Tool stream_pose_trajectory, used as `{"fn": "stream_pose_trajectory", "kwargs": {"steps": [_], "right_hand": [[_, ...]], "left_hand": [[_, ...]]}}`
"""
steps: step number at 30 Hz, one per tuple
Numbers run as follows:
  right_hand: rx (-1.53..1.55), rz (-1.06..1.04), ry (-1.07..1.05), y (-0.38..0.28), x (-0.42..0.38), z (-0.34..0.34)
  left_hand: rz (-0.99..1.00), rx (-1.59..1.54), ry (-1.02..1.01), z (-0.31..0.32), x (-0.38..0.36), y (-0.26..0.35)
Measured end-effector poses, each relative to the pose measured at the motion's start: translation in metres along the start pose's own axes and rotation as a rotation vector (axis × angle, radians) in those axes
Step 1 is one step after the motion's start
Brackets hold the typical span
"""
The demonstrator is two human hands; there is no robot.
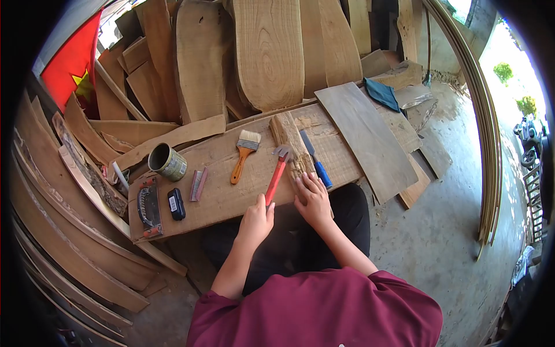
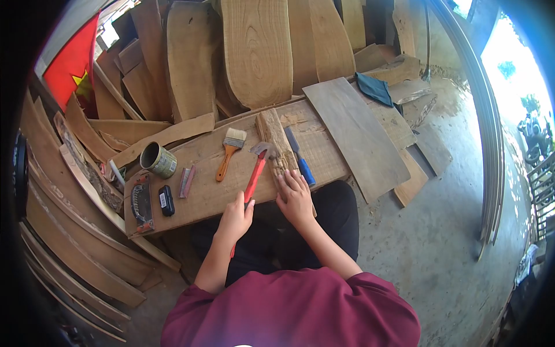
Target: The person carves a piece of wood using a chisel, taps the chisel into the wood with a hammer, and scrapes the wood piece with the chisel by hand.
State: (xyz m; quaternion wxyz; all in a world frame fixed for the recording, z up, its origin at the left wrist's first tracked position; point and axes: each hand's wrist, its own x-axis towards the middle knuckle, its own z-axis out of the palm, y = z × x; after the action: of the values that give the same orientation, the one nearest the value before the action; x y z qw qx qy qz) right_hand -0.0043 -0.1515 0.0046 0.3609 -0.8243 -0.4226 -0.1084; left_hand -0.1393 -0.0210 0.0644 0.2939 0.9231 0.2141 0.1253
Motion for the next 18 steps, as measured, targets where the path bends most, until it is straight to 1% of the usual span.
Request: {"fn": "stream_pose_trajectory", "kwargs": {"steps": [3,4,5,7,9,11,13,15,16,17,18], "right_hand": [[-0.010,-0.005,-0.005,0.002,-0.001,0.000],[-0.010,-0.005,-0.004,0.001,-0.001,0.000],[-0.011,-0.004,-0.004,0.001,-0.001,0.000],[-0.007,-0.004,-0.005,0.001,-0.002,0.001],[-0.010,-0.005,0.000,0.002,-0.001,0.001],[-0.010,-0.011,0.004,0.002,-0.001,0.002],[-0.006,-0.013,0.007,0.002,-0.002,0.001],[-0.010,-0.015,0.007,0.001,-0.001,0.001],[-0.007,-0.015,0.007,0.001,-0.001,0.001],[-0.008,-0.012,0.005,0.000,-0.001,0.001],[-0.010,-0.010,0.003,0.000,-0.001,0.001]], "left_hand": [[-0.048,-0.047,0.032,-0.006,-0.002,0.000],[-0.030,-0.018,0.076,-0.005,-0.001,-0.006],[-0.033,-0.017,0.077,-0.005,-0.001,-0.011],[-0.050,-0.019,0.192,-0.007,-0.001,-0.020],[-0.117,-0.019,0.263,-0.010,0.000,-0.030],[-0.154,0.013,0.298,-0.018,0.005,-0.043],[-0.240,0.037,0.314,-0.028,0.011,-0.055],[-0.253,0.156,0.384,-0.036,0.016,-0.065],[-0.319,0.237,0.364,-0.045,0.018,-0.060],[-0.320,0.239,0.364,-0.045,0.021,-0.068],[-0.266,0.318,0.369,-0.045,0.025,-0.082]]}}
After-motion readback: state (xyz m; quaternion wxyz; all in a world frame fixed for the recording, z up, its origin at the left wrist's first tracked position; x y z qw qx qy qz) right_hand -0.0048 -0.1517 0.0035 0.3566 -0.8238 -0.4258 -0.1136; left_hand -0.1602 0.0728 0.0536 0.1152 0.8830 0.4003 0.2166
